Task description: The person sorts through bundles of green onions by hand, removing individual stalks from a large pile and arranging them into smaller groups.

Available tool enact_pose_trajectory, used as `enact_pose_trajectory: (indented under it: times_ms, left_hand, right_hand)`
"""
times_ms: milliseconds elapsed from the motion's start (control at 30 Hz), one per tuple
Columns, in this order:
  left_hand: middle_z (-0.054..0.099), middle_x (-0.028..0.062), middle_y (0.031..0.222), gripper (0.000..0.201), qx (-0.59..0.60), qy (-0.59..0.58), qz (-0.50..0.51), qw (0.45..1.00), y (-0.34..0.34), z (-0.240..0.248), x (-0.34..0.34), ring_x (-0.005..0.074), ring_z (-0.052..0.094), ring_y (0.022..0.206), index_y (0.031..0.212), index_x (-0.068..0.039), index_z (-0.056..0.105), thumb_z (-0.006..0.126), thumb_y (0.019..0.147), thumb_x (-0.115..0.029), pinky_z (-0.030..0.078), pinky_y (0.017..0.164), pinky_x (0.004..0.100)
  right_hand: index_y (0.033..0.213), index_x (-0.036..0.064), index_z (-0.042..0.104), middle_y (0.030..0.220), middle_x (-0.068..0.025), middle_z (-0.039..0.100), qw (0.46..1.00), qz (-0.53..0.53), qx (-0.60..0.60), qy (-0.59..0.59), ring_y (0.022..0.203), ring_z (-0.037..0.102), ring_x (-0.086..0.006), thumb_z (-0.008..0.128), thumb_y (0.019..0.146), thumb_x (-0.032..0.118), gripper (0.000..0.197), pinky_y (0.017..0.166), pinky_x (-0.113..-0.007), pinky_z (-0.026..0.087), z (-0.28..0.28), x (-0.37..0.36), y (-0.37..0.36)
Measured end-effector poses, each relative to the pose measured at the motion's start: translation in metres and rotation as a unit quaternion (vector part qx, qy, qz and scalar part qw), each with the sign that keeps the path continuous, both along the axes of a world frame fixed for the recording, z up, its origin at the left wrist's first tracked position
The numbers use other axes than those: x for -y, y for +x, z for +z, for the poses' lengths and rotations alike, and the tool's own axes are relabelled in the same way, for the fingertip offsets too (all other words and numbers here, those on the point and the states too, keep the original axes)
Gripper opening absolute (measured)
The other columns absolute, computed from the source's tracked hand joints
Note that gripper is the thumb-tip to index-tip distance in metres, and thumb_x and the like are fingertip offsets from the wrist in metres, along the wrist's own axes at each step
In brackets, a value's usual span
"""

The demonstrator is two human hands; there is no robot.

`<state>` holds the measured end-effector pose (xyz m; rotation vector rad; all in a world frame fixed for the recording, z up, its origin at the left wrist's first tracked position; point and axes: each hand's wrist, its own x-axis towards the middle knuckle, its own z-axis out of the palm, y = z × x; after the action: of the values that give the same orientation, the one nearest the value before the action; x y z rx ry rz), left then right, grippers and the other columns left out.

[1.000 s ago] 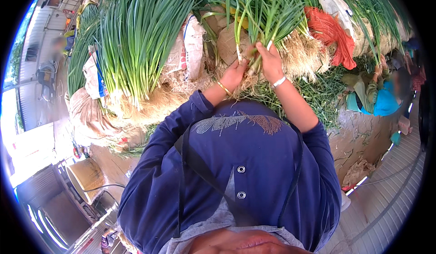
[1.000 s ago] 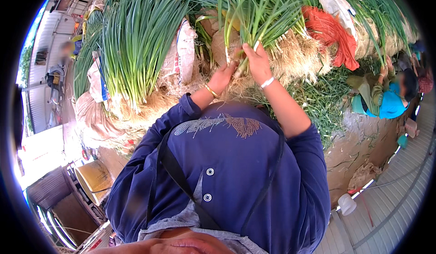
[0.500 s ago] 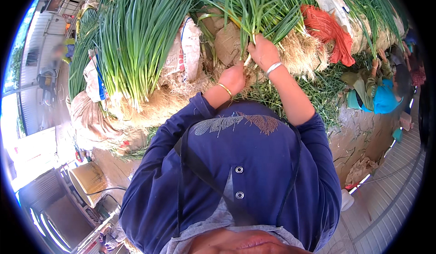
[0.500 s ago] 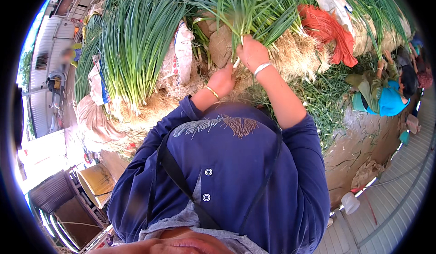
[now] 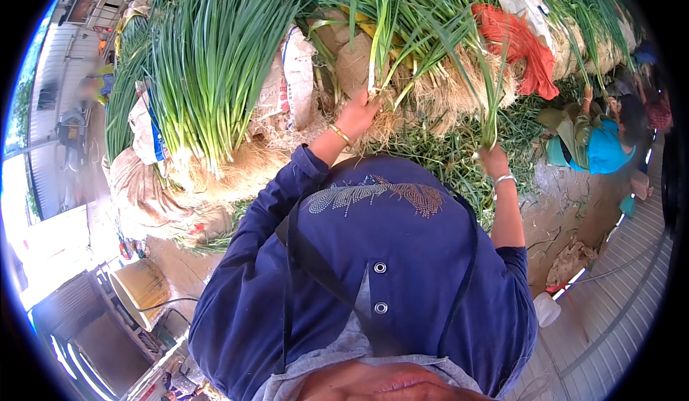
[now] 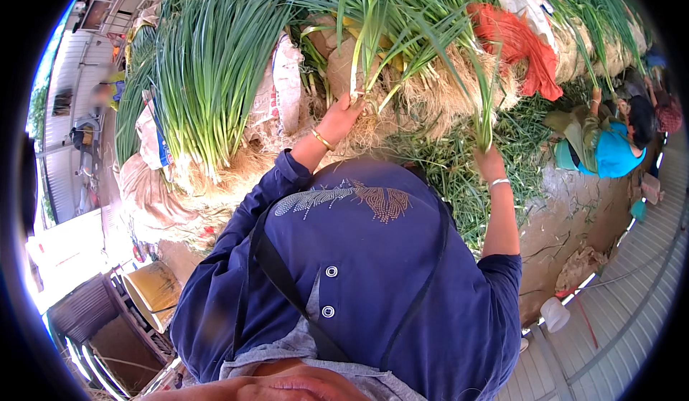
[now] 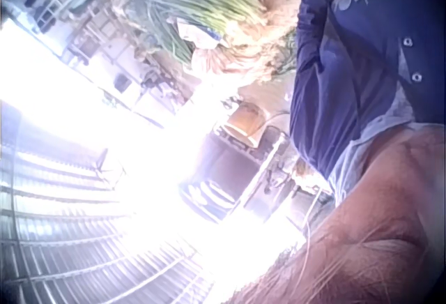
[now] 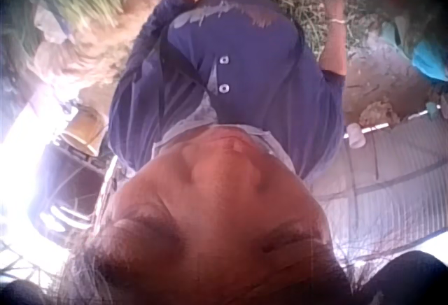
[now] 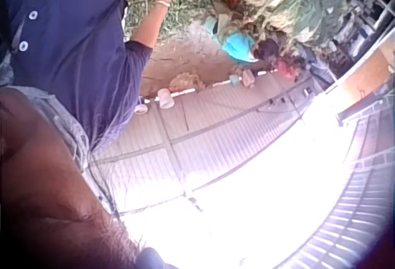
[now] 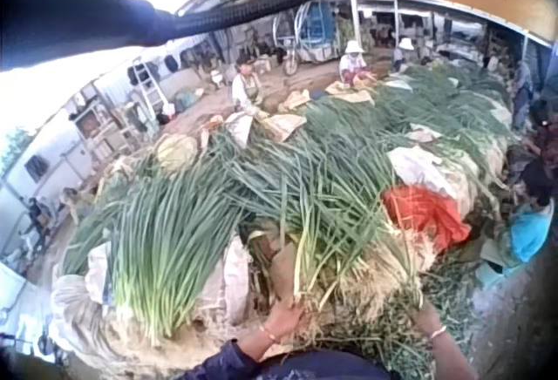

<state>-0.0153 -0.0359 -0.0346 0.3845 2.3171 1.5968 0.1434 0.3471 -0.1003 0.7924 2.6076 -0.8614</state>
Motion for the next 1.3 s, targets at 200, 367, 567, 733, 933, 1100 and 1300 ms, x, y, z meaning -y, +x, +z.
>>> enact_pose_trajectory:
  times_ms: [200,367,567,733,933,1100,1300]
  left_hand:
    - [0.058,0.0173,0.099,0.037,0.053,-0.020,-0.052,0.997,0.001,0.010,-0.011,0.0253,0.056,0.092,0.122,-0.004,0.043,0.050,0.087,-0.012,0.043,0.084,0.0355]
    - [0.057,0.0138,0.101,0.039,0.045,-0.002,-0.106,0.993,0.009,0.036,-0.025,0.0219,0.055,0.092,0.124,-0.003,0.041,0.047,0.085,-0.008,0.044,0.082,0.0321]
    - [0.056,0.0109,0.108,0.049,0.020,-0.024,-0.113,0.993,0.020,0.046,-0.030,0.0174,0.054,0.098,0.132,-0.001,0.034,0.047,0.084,-0.003,0.043,0.085,0.0285]
    - [0.059,0.0145,0.086,0.050,0.136,-0.020,-0.016,0.990,0.009,0.017,-0.011,0.0170,0.053,0.061,0.133,-0.001,0.034,0.048,0.086,-0.011,0.044,0.057,0.0315]
    - [0.058,0.0093,0.091,0.042,0.109,-0.020,-0.058,0.992,0.011,0.020,-0.017,0.0155,0.052,0.079,0.126,-0.001,0.042,0.048,0.086,-0.013,0.043,0.073,0.0290]
    - [0.059,0.0103,0.098,0.033,0.104,-0.002,-0.086,0.991,0.016,0.036,-0.030,0.0154,0.053,0.087,0.118,0.001,0.046,0.046,0.085,-0.007,0.044,0.080,0.0300]
    - [0.056,0.0107,0.077,0.027,0.080,-0.028,-0.003,0.996,0.020,0.030,-0.014,0.0181,0.052,0.070,0.110,-0.001,0.050,0.048,0.085,-0.010,0.045,0.067,0.0325]
  right_hand:
    - [0.132,0.0050,0.042,0.120,-0.0191,0.055,0.980,0.159,-0.075,-0.094,0.105,0.056,-0.0330,0.061,0.084,0.032,0.058,0.090,-0.039,0.044,0.057,0.089,-0.046]
    - [0.109,0.0009,0.052,0.090,-0.0153,0.063,0.910,0.268,-0.251,-0.191,0.075,0.060,-0.0250,0.060,0.086,0.022,0.032,0.069,-0.036,0.047,0.125,0.185,-0.128]
    - [0.089,0.0014,0.057,0.070,-0.0057,0.059,0.797,0.131,0.023,-0.589,0.052,0.050,-0.0106,0.056,0.090,0.019,0.018,0.049,-0.026,0.041,0.123,0.148,-0.105]
    - [0.099,0.0017,0.059,0.079,-0.0084,0.063,0.706,0.132,0.076,-0.692,0.057,0.054,-0.0119,0.061,0.087,0.023,0.024,0.052,-0.026,0.044,0.067,0.087,-0.054]
    - [0.114,0.0039,0.059,0.096,-0.0169,0.065,0.973,0.136,-0.122,-0.139,0.092,0.062,-0.0265,0.066,0.081,0.035,0.046,0.079,-0.038,0.048,0.095,0.117,-0.077]
    - [0.106,0.0060,0.061,0.085,-0.0141,0.064,0.916,0.338,-0.154,-0.152,0.080,0.062,-0.0271,0.056,0.088,0.034,0.034,0.072,-0.038,0.047,0.103,0.175,-0.129]
    - [0.106,0.0043,0.059,0.089,-0.0177,0.064,0.898,0.244,-0.110,-0.349,0.080,0.061,-0.0337,0.051,0.089,0.023,0.027,0.073,-0.042,0.047,0.160,0.160,-0.141]
